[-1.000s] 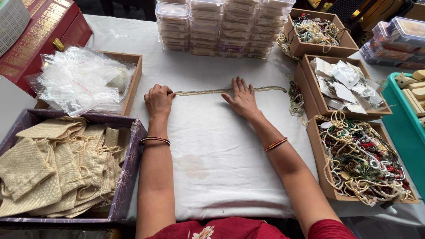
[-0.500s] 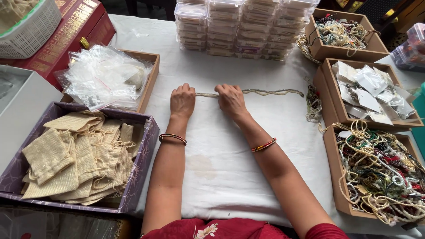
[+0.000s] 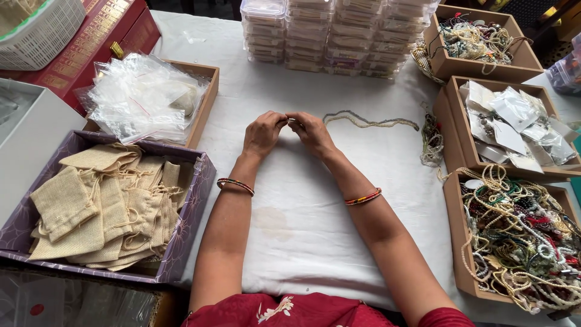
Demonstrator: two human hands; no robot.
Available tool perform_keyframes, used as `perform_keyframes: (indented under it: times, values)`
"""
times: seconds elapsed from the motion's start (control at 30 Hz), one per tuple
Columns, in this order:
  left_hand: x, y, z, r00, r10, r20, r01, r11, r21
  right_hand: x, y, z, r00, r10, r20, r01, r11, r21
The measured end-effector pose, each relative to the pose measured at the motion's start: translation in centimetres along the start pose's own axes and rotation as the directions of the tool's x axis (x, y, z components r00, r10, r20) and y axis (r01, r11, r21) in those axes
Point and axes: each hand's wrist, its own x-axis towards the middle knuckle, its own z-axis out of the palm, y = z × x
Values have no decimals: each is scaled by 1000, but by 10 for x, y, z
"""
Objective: The person places a beaded necklace into a small plastic bag, then puts the bag into a beige drawstring pouch and ties it closed. They place the pouch into a clear plastic container and stack it with others. The person then picks up another necklace, untangles it, places it in a plastic bag, and puts it into another pouch.
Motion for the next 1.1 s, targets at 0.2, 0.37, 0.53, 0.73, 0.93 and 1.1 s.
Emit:
perform_keyframes:
  times: [0.2, 0.37, 0.53, 0.73, 0.93, 1.1]
  values:
    - [5, -4, 11, 917, -282, 282, 382, 824, -418, 5, 24, -1, 977, -22, -211, 66, 976, 207]
    - [8, 5, -3, 850, -250, 464, 515, 204, -833, 4, 16, -4, 976, -41, -215, 78, 983, 169]
    - [11, 7, -1, 895, -361, 264, 331, 140, -933, -7, -5, 2, 989, -147, 1, 141, 947, -288]
    - [6, -3, 18, 936, -281, 214, 339, 542, -769, -5, 1, -4, 959, -225, -176, 200, 969, -148]
    - [6, 0, 1, 821, -126, 557, 570, 244, -785, 1, 21, 3, 970, -5, -245, 106, 909, 404]
    - [6, -7, -13, 820, 4, 573, 573, 16, -820, 0, 39, 20, 986, -27, -165, 121, 794, 595]
